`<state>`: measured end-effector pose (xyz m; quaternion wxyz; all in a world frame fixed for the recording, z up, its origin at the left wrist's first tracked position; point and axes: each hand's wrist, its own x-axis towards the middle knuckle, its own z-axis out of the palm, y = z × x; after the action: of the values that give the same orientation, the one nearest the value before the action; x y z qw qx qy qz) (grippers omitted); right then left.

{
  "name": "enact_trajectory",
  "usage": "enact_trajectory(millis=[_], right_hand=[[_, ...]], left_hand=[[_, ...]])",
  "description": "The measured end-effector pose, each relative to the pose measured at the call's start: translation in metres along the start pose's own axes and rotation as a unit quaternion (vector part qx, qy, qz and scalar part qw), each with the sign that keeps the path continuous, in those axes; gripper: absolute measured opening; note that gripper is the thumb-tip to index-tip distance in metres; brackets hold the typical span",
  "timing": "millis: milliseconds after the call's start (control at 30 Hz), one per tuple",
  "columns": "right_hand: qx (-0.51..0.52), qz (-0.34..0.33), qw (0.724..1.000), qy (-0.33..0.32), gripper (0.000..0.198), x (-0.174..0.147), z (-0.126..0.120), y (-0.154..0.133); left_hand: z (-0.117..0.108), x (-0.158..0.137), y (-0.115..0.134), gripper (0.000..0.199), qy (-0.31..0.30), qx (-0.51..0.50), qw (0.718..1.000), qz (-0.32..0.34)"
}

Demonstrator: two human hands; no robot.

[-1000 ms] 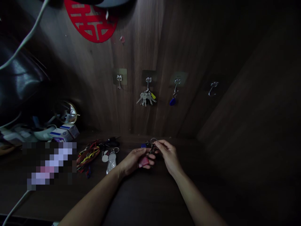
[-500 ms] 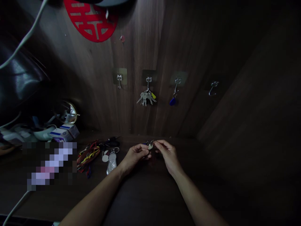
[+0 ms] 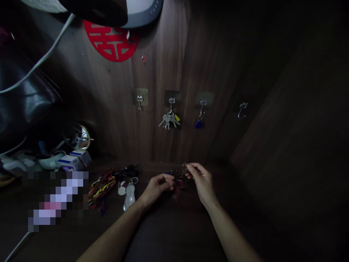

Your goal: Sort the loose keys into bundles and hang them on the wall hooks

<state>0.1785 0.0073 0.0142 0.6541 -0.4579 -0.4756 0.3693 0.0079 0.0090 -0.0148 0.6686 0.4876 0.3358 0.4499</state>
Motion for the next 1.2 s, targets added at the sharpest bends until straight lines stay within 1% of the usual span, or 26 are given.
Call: enact_trajectory(millis=[67,100,167,233,300,367,467,600,700,833,1000,1200], right_hand=[[-0.007,-0.011,1.000,0.010,0.025,0.008,-0.003,-0.009],[-0.008,-0.017,1.000,0.015,0.025,0.012,-0.004,-0.014],[-0.007,-0.034,0.999,0.028,0.024,0.024,-0.007,-0.026],[-0.004,-0.058,0.997,0.046,0.024,0.037,-0.007,-0.041],[0.001,-0.080,0.995,0.063,0.023,0.052,-0.007,-0.058],[0.014,-0.108,0.991,0.083,0.022,0.068,-0.004,-0.076],[0.020,-0.150,0.983,0.104,0.020,0.090,0.001,-0.100],[0.014,-0.178,0.977,0.117,0.017,0.115,0.007,-0.119],[0.006,-0.168,0.977,0.130,0.016,0.125,0.009,-0.117],[-0.002,-0.143,0.982,0.125,0.017,0.127,0.008,-0.104],[0.009,-0.122,0.988,0.097,0.022,0.117,0.004,-0.091],[0.017,-0.099,0.991,0.083,0.023,0.099,0.000,-0.079]], left_hand=[[0.001,0.000,0.000,0.024,0.003,0.075,0.997,0.015],[0.001,-0.001,0.000,0.021,-0.008,0.118,0.993,0.026],[0.003,-0.003,0.001,0.017,-0.048,0.195,0.978,0.050],[0.004,-0.005,0.004,0.017,-0.079,0.240,0.965,0.071],[0.004,-0.006,0.006,0.018,-0.083,0.253,0.961,0.077],[0.004,-0.006,0.006,0.018,-0.081,0.248,0.963,0.073],[0.003,-0.005,0.006,0.019,-0.096,0.234,0.965,0.072],[0.000,-0.002,0.002,0.019,-0.097,0.244,0.963,0.066],[-0.003,-0.001,-0.001,0.020,-0.097,0.246,0.962,0.069],[-0.003,0.000,-0.001,0.019,-0.085,0.247,0.963,0.062],[-0.001,-0.002,0.003,0.020,-0.090,0.245,0.963,0.065],[0.001,-0.005,0.004,0.021,-0.096,0.230,0.966,0.068]])
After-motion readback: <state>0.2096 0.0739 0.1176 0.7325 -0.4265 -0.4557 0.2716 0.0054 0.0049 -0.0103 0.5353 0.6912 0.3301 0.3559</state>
